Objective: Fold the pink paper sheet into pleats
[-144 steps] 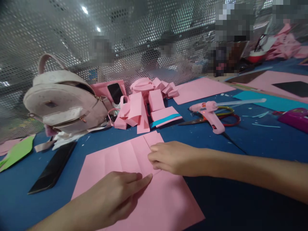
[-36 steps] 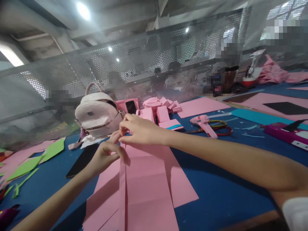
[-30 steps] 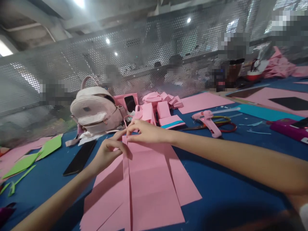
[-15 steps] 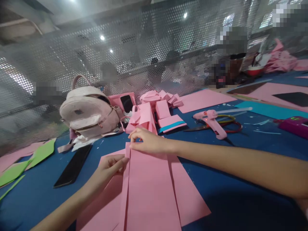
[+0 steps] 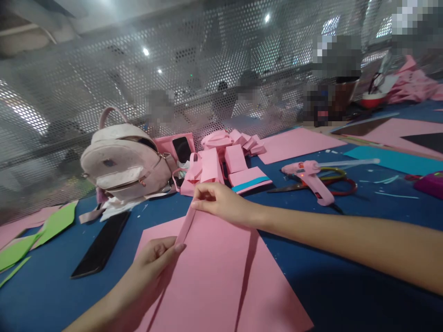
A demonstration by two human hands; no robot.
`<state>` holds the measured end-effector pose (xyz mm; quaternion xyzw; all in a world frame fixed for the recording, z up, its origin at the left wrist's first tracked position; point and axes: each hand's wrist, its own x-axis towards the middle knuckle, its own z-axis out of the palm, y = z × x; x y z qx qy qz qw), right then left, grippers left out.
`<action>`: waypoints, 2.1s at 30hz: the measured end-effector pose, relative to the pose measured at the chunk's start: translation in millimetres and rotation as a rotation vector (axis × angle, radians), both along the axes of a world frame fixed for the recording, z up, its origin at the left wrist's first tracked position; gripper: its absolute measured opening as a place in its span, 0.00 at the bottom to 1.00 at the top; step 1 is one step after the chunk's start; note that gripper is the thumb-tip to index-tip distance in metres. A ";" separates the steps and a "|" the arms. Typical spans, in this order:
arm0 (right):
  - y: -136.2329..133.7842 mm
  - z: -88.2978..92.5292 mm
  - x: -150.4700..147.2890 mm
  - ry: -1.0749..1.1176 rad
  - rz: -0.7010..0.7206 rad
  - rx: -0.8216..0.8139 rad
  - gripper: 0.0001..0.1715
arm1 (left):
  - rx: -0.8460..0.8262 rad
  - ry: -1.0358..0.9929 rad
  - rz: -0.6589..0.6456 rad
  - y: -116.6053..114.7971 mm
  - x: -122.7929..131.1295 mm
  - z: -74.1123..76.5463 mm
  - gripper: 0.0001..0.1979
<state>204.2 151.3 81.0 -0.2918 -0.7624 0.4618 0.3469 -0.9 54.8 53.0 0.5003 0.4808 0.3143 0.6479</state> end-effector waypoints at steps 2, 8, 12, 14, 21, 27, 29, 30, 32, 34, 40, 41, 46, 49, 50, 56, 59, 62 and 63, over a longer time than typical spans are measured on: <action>-2.9 0.9 7.9 0.024 -0.027 -0.075 0.17 | -0.029 -0.003 -0.040 -5.0 -8.6 3.5 0.26; -6.0 -7.3 39.4 -0.011 -0.125 -0.176 0.20 | 0.042 0.241 -0.158 -16.7 -44.6 3.1 0.28; -3.4 -15.0 59.7 -0.020 -0.115 -0.306 0.19 | 0.092 0.327 -0.161 -22.8 -63.5 3.5 0.27; -3.6 -14.0 67.2 -0.042 -0.163 -0.268 0.18 | 0.111 0.318 -0.154 -25.2 -70.4 4.1 0.25; -44.5 4.6 44.0 -0.165 -0.173 0.433 0.12 | 0.253 0.318 -0.189 -32.4 -54.6 15.3 0.19; -76.9 12.7 -4.7 -0.570 0.156 0.723 0.06 | 0.397 0.469 -0.182 -37.0 -14.9 23.6 0.12; -74.5 11.0 -7.1 -0.554 0.188 0.611 0.06 | 0.399 0.470 -0.170 -36.2 -10.8 21.6 0.10; -72.4 9.8 -5.9 -0.546 0.187 0.576 0.07 | 0.387 0.466 -0.168 -35.6 -10.4 20.2 0.10; -68.7 7.4 -0.4 -0.531 0.157 0.525 0.07 | 0.357 0.457 -0.174 -34.0 -10.7 17.3 0.13; -66.6 5.8 5.7 -0.519 0.115 0.474 0.07 | 0.346 0.454 -0.186 -32.0 -10.1 14.7 0.15; -63.2 5.7 10.7 -0.540 0.110 0.370 0.04 | 0.344 0.450 -0.318 -13.3 7.8 6.4 0.26; -62.0 5.6 10.5 -0.548 0.124 0.346 0.03 | 0.344 0.443 -0.343 -8.5 11.5 6.1 0.27; -49.1 3.0 20.1 -0.520 0.160 0.192 0.04 | 0.356 0.424 -0.418 8.0 16.4 16.6 0.27; -38.7 2.6 34.0 -0.474 0.191 0.089 0.04 | 0.359 0.446 -0.443 8.8 6.7 27.1 0.26; -35.9 3.3 38.7 -0.460 0.200 0.057 0.05 | 0.356 0.459 -0.446 8.2 2.4 29.8 0.26; -32.3 13.5 56.6 -0.419 0.216 -0.042 0.10 | 0.319 0.506 -0.475 1.7 -14.5 37.3 0.26; -37.1 20.7 60.4 -0.426 0.193 -0.035 0.10 | 0.294 0.506 -0.467 -5.2 -15.9 39.5 0.27; -46.6 28.0 60.9 -0.524 0.069 0.146 0.10 | 0.283 0.519 -0.446 -13.6 -14.5 42.1 0.28; -50.7 29.8 59.4 -0.563 0.026 0.239 0.11 | 0.290 0.527 -0.441 -16.0 -13.0 43.0 0.28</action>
